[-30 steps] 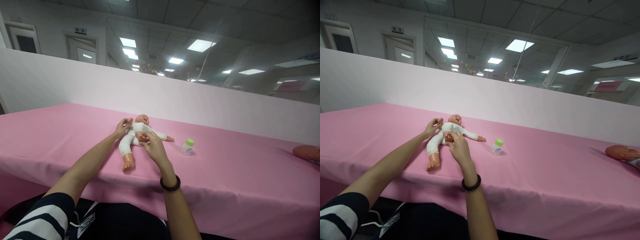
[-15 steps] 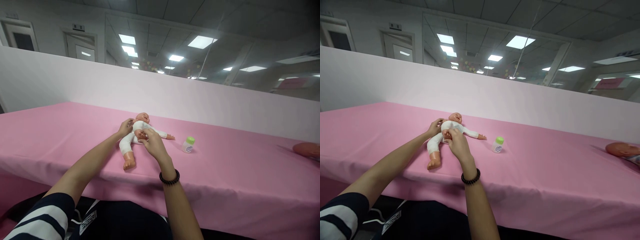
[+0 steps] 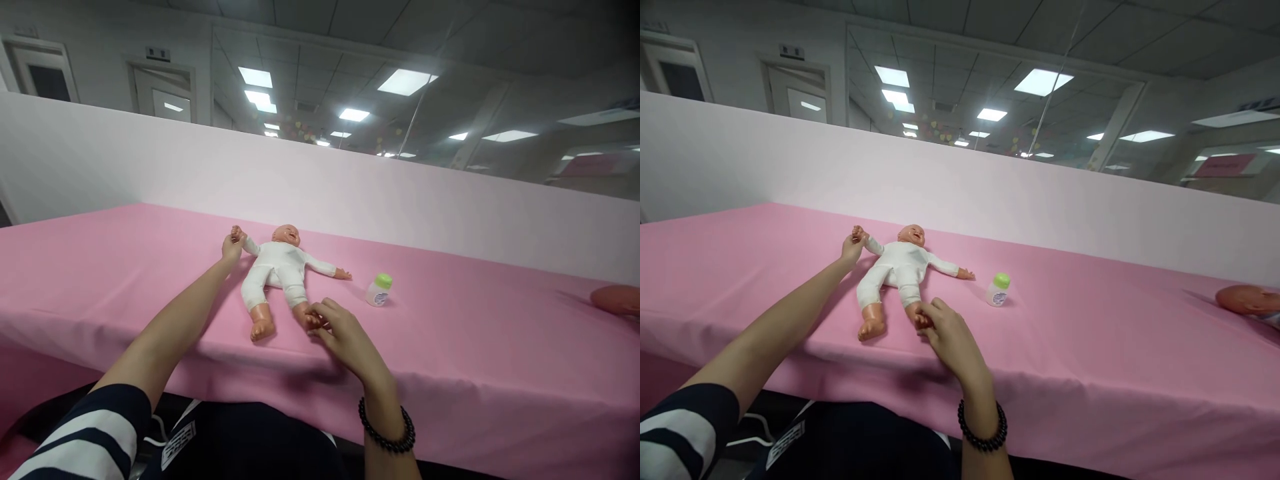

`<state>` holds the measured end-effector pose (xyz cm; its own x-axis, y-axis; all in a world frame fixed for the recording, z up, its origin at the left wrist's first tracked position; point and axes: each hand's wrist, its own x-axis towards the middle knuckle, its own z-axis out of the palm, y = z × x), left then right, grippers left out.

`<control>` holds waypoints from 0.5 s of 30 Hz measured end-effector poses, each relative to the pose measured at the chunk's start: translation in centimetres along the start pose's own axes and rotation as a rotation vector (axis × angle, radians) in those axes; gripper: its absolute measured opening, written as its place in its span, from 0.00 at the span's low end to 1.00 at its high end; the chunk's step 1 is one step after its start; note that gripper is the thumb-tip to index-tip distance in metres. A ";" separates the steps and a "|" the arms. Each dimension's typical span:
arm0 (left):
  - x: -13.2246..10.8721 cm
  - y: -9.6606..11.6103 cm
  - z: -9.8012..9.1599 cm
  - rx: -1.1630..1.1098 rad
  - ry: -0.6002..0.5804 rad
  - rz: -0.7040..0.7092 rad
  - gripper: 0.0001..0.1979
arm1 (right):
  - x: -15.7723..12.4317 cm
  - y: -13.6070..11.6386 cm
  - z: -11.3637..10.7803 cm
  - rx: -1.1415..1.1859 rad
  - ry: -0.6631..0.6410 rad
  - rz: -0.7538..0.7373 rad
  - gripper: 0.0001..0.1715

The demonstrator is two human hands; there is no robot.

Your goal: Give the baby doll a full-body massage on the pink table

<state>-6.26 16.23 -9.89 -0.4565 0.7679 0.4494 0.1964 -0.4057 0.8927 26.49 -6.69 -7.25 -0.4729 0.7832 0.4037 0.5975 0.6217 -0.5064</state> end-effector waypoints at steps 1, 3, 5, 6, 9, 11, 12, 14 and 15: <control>-0.5 0.4 0.3 0.006 -0.007 0.029 0.10 | 0.8 0.1 0.2 0.008 0.023 -0.032 0.14; -1.7 1.4 1.1 0.060 -0.119 0.174 0.09 | 3.4 0.1 1.0 0.018 0.093 -0.113 0.13; -2.9 2.3 1.7 0.186 -0.341 0.377 0.10 | 6.4 0.1 1.8 0.013 0.177 -0.173 0.12; -3.4 2.7 1.9 0.266 -0.441 0.459 0.11 | 7.8 0.1 2.1 0.009 0.207 -0.185 0.13; -3.7 3.0 1.7 0.421 -0.511 0.523 0.09 | 9.8 0.2 2.6 -0.003 0.238 -0.174 0.19; -2.8 2.5 1.4 0.371 -0.391 0.448 0.08 | 8.9 0.2 2.3 0.015 0.240 -0.156 0.18; -2.2 2.1 1.2 0.313 -0.300 0.369 0.07 | 7.8 0.2 2.1 0.033 0.233 -0.144 0.15; -0.8 1.0 0.7 0.202 -0.100 0.169 0.08 | 4.9 0.0 1.4 0.066 0.185 -0.111 0.08; -0.1 0.5 0.3 0.172 -0.017 0.074 0.09 | 3.3 -0.1 1.2 0.074 0.153 -0.078 0.05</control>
<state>-5.86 16.08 -9.53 -0.4205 0.7481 0.5134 0.3749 -0.3721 0.8491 24.11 -4.14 -6.76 -0.4091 0.7265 0.5521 0.5105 0.6837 -0.5215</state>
